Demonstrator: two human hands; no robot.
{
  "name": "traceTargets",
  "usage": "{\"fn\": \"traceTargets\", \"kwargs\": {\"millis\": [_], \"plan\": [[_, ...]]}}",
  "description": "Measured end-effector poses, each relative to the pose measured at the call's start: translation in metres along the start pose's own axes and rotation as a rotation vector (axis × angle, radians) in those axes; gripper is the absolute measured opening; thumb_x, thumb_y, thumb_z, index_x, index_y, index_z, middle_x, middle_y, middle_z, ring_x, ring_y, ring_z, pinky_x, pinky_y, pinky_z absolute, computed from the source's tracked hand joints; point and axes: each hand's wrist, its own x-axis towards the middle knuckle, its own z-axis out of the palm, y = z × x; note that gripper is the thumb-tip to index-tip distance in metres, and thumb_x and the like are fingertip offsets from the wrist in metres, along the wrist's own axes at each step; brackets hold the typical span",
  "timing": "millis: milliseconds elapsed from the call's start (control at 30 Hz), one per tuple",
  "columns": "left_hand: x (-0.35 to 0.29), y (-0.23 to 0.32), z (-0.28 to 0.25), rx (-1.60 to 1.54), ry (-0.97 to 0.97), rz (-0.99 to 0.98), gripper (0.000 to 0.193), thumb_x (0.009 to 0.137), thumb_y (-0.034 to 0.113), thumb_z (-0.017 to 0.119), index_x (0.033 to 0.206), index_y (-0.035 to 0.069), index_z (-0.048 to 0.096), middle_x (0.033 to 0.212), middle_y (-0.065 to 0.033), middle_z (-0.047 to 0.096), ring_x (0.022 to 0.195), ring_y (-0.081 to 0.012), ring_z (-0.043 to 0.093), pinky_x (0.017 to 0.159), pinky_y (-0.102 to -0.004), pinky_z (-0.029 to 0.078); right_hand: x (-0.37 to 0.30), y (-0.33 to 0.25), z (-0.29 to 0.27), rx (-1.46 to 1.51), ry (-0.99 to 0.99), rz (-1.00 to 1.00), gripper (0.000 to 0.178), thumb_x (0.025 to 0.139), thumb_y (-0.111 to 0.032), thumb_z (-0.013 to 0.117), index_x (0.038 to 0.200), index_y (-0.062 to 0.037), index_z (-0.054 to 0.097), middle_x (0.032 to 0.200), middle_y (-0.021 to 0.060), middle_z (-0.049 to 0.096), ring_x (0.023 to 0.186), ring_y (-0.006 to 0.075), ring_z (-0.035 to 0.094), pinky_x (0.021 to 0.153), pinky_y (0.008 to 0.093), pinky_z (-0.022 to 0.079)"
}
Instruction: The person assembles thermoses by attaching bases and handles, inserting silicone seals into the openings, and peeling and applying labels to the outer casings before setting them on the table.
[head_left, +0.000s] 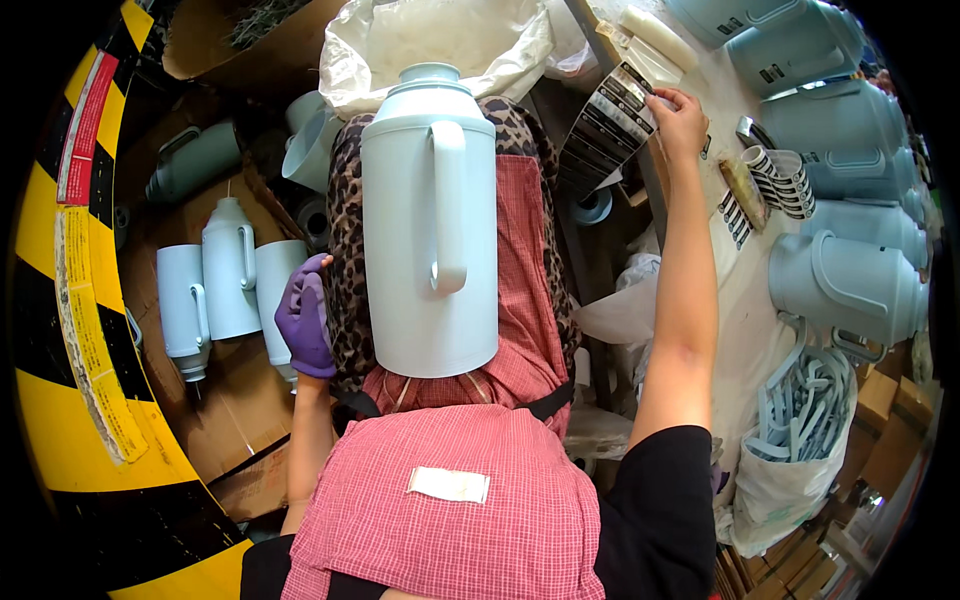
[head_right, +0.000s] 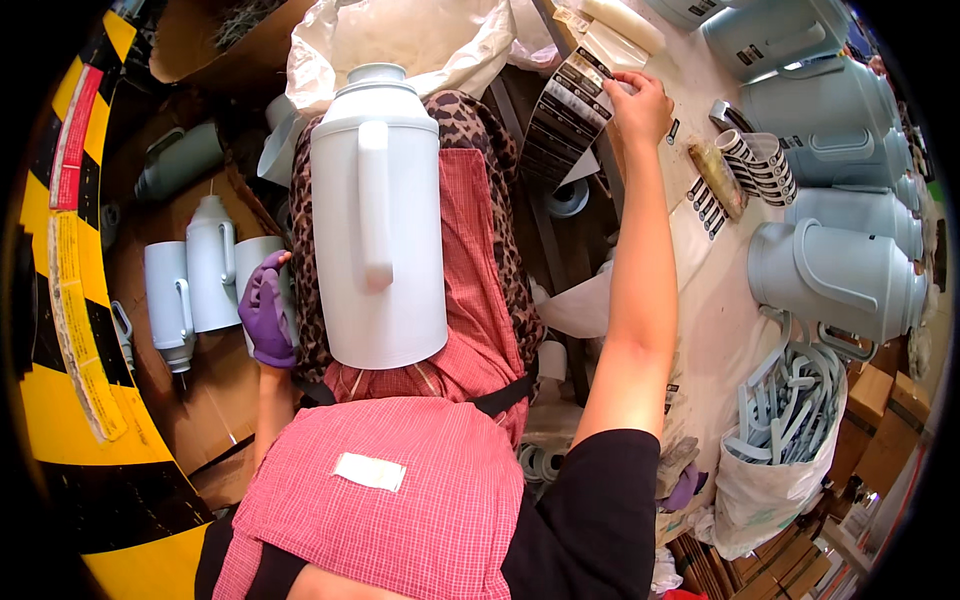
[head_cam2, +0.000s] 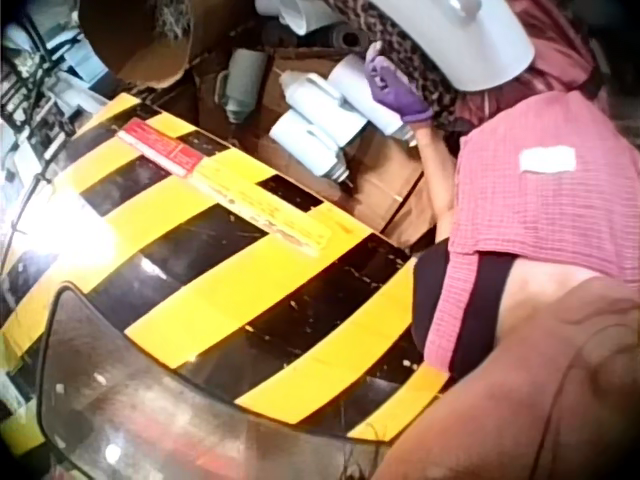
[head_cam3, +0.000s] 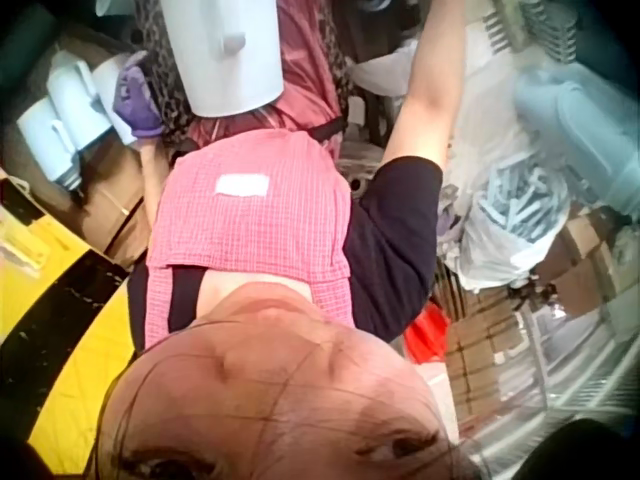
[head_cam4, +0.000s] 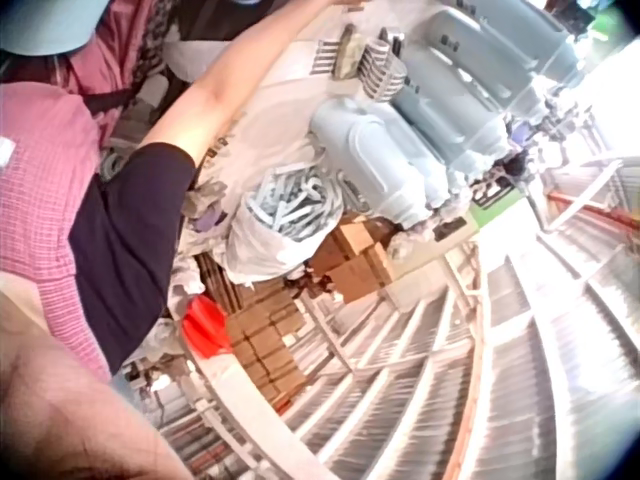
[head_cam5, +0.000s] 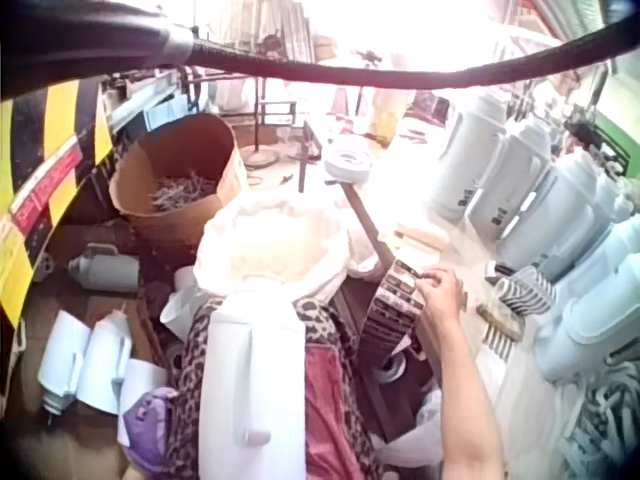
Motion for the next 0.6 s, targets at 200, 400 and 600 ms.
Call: {"fn": "traceTargets", "kwargs": {"millis": [200, 400, 600], "plan": [[0.003, 0.003, 0.001, -0.002, -0.005, 0.001, 0.031, 0.104, 0.015, 0.057, 0.125, -0.007, 0.064, 0.122, -0.0116, 0.068, 0.114, -0.0156, 0.061, 0.103, -0.0281, 0.044, -0.020, -0.014, -0.002, 0.094, 0.148, -0.184, 0.017, 0.079, -0.030, 0.081, 0.091, -0.0182, 0.081, 0.105, 0.0006, 0.074, 0.102, 0.0277, 0.064, 0.092, 0.0379, 0.050], [0.004, -0.010, -0.001, -0.023, -0.047, 0.003, 0.031, 0.104, 0.017, 0.057, 0.123, -0.007, 0.064, 0.124, -0.0131, 0.068, 0.116, -0.0183, 0.062, 0.105, -0.0302, 0.043, -0.023, -0.021, -0.005, 0.112, 0.167, -0.142, 0.014, 0.080, -0.025, 0.081, 0.090, -0.0146, 0.080, 0.095, 0.0044, 0.074, 0.084, 0.0230, 0.068, 0.078, 0.0354, 0.053], [0.000, -0.015, -0.002, 0.025, -0.060, -0.034, 0.032, 0.104, 0.018, 0.057, 0.123, -0.006, 0.064, 0.125, -0.0132, 0.068, 0.116, -0.0188, 0.062, 0.106, -0.0309, 0.043, -0.017, -0.021, -0.004, 0.128, 0.142, -0.167, 0.015, 0.082, -0.023, 0.080, 0.093, -0.0125, 0.080, 0.095, 0.0046, 0.075, 0.083, 0.0215, 0.071, 0.076, 0.0347, 0.054]]}}
